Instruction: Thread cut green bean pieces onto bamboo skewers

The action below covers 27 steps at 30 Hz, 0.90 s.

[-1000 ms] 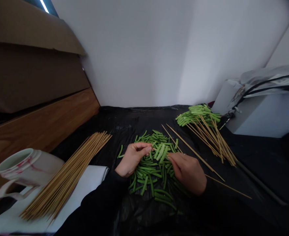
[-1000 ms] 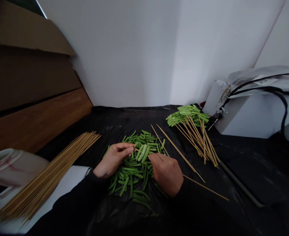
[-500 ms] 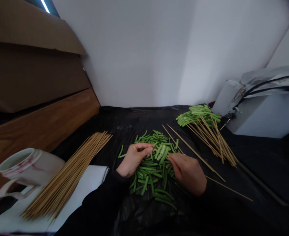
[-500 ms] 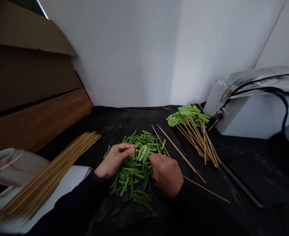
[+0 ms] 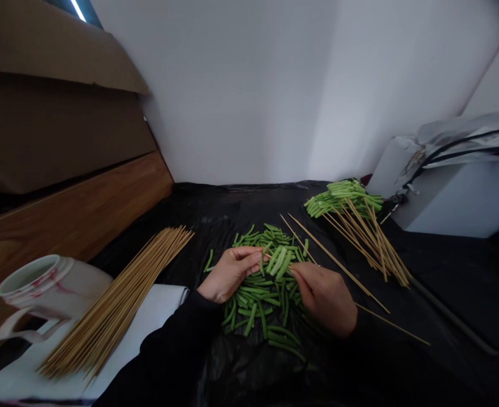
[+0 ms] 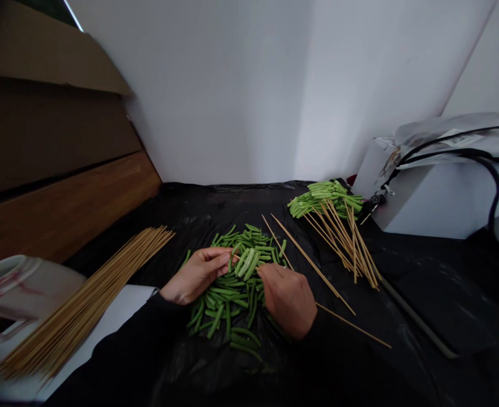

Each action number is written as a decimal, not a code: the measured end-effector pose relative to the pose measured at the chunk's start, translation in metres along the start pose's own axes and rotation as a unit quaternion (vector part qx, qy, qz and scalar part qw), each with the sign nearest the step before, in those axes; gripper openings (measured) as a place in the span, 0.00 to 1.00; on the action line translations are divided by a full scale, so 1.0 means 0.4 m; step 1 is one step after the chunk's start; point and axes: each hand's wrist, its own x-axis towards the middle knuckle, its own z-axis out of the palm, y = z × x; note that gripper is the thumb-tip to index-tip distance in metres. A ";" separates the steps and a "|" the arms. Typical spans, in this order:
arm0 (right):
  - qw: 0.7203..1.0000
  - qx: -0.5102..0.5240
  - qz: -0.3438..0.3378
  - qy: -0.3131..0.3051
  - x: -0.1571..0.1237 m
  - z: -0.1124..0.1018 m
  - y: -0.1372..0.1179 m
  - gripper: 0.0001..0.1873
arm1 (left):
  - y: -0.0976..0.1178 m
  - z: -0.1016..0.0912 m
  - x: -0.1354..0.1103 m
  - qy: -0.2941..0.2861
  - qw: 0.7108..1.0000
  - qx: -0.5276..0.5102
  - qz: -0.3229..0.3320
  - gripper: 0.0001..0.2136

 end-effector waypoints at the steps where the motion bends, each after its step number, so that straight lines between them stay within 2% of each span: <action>1: 1.000 0.005 0.003 -0.003 0.000 0.001 0.000 0.12 | 0.000 0.001 0.000 0.003 1.000 0.003 0.001 0.11; 7: 1.000 0.014 0.013 -0.024 0.001 -0.001 -0.001 0.13 | 0.000 0.008 -0.002 0.020 0.998 0.051 0.017 0.11; 12: 1.000 0.004 0.010 -0.022 0.000 -0.002 -0.002 0.13 | -0.005 0.002 0.001 0.009 0.995 0.098 0.029 0.11; 18: 0.998 0.007 0.030 -0.055 -0.003 -0.002 -0.005 0.13 | -0.006 -0.006 0.001 -0.015 0.995 0.097 0.022 0.12; 27: 0.998 -0.003 0.024 -0.058 -0.003 -0.003 -0.004 0.13 | -0.002 -0.008 -0.001 -0.027 0.993 0.116 0.018 0.12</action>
